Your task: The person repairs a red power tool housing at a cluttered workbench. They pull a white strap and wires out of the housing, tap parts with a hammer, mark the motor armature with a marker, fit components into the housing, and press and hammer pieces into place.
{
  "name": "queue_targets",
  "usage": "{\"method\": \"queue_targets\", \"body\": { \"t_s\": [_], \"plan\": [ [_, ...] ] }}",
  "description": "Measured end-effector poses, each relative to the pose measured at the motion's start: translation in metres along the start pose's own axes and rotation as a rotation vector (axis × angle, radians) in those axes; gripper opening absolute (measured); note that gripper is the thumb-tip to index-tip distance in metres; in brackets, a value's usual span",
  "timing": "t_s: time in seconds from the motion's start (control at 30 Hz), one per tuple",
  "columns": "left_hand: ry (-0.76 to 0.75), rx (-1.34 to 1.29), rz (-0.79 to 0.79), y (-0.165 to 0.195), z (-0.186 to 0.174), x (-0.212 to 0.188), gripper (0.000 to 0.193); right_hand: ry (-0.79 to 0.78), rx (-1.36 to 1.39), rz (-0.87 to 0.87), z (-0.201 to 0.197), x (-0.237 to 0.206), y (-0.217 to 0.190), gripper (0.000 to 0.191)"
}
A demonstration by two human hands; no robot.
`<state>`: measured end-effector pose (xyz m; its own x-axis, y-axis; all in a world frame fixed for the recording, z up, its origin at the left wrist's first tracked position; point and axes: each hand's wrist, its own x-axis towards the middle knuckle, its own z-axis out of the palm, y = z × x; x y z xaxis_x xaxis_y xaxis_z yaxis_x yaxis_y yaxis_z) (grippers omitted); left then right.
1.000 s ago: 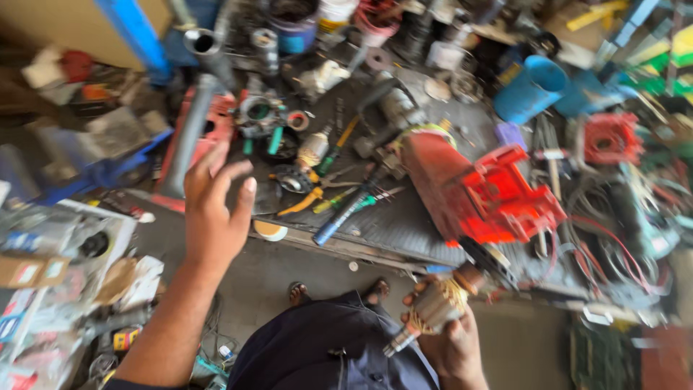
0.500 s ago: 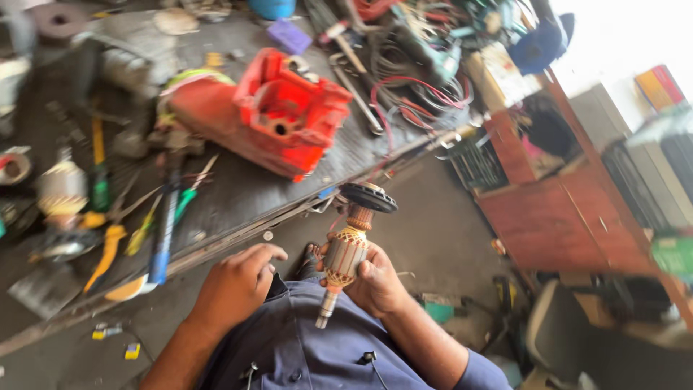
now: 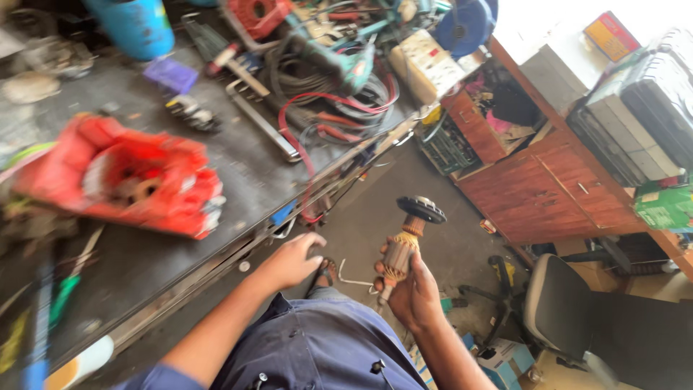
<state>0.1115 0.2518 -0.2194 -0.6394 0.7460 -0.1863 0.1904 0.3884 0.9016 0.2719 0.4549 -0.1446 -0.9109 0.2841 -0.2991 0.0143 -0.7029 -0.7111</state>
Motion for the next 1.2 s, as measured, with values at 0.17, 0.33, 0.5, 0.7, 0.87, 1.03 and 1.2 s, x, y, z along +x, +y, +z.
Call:
{"method": "queue_targets", "body": {
  "t_s": [0.17,0.33,0.5,0.7,0.87,1.03,1.2],
  "plan": [
    [0.198,0.085,0.110,0.037,0.064,0.161,0.061,0.001,0.039,-0.073,-0.071,0.019,-0.073,0.045],
    [0.308,0.139,-0.299,0.059,0.094,0.296,0.075,0.126,-0.027,-0.138,-0.132,0.046,-0.140,0.044],
    [0.534,0.180,-0.336,0.055,0.120,0.362,0.076,0.137,-0.246,-0.154,-0.182,0.061,-0.181,0.064],
    [0.457,-0.025,-0.399,0.044,0.141,0.381,0.047,0.028,-0.283,-0.074,-0.198,0.081,-0.196,0.072],
    [0.616,0.204,0.075,0.030,0.153,0.313,0.028,-0.068,-0.282,-0.084,-0.198,0.110,-0.198,0.074],
    [0.341,0.278,-0.267,0.043,0.122,0.222,0.022,-0.177,-0.320,-0.075,-0.201,0.126,-0.187,0.078],
    [0.270,0.084,-0.437,0.096,0.094,0.136,0.048,-0.286,-0.336,-0.017,-0.193,0.144,-0.167,0.074]
  ]
}}
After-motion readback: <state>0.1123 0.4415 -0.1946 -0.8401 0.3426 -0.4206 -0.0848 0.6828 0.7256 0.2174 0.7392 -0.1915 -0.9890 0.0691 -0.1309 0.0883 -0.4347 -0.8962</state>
